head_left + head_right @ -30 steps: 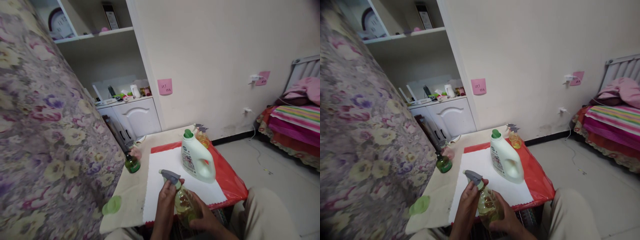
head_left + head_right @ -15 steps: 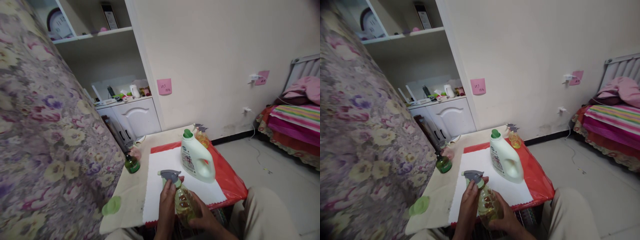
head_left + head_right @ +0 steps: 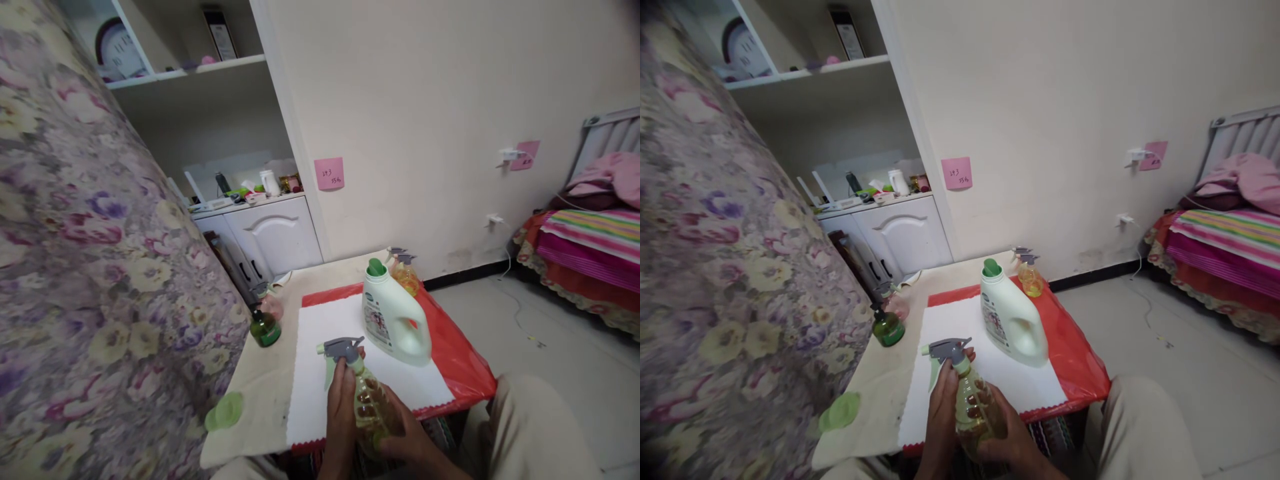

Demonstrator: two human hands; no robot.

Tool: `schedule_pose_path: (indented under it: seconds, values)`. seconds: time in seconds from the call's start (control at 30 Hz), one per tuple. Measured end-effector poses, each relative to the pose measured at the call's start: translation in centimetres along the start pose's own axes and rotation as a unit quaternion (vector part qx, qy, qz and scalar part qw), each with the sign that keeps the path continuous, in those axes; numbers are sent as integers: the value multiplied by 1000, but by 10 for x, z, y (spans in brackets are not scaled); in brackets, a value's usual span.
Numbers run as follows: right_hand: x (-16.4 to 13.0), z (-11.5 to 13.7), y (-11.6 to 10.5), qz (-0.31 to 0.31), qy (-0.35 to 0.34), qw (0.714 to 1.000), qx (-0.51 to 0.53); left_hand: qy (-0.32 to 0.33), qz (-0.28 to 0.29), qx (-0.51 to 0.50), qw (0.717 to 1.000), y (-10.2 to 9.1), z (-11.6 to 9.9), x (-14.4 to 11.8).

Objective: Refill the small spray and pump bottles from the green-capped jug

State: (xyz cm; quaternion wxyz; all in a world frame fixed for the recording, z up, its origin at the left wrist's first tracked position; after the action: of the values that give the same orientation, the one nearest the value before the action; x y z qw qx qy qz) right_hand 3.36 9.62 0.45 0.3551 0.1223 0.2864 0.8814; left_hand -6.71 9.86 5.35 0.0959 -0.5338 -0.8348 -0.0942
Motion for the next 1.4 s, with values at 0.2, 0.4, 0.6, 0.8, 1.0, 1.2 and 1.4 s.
schedule_pose_path:
  seconds: [0.2, 0.4, 0.6, 0.8, 1.0, 1.2, 1.4]
  values:
    - [-2, 3, 14, 51, 12, 996, 67, -27, 20, -49, 998, 7, -7, -4]
    - [-1, 6, 10, 44, 1, 998, 37, -22, 12, -90, 996, 6, 1, 1]
    - [-1, -11, -9, 19, 8, 1000, -18, 1, -13, -129, 992, 0, -7, 14]
    - [3, -32, -33, -23, -1, 998, -54, 67, -62, -187, 978, -13, -39, 31]
    - [3, -47, -60, -97, 8, 992, -77, 131, -91, -176, 971, -45, -81, 53]
    - [-1, -39, -71, -130, 10, 985, -113, 184, -144, -107, 966, -102, -94, 74]
    - [-1, -34, -73, -126, -3, 985, -117, 37, -89, 84, 992, -115, 4, 71]
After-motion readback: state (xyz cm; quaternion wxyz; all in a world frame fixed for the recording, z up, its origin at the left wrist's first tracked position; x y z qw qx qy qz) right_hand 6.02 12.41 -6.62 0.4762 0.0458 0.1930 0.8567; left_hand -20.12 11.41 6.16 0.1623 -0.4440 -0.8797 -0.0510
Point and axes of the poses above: each hand's wrist, its own x-axis towards the middle knuckle, its own y-axis out of the palm, z = x × y, the point moved 10 cm from there along x, towards the middle knuckle, and after that the axes turned 15 degrees about y, right-handed, at the moved point
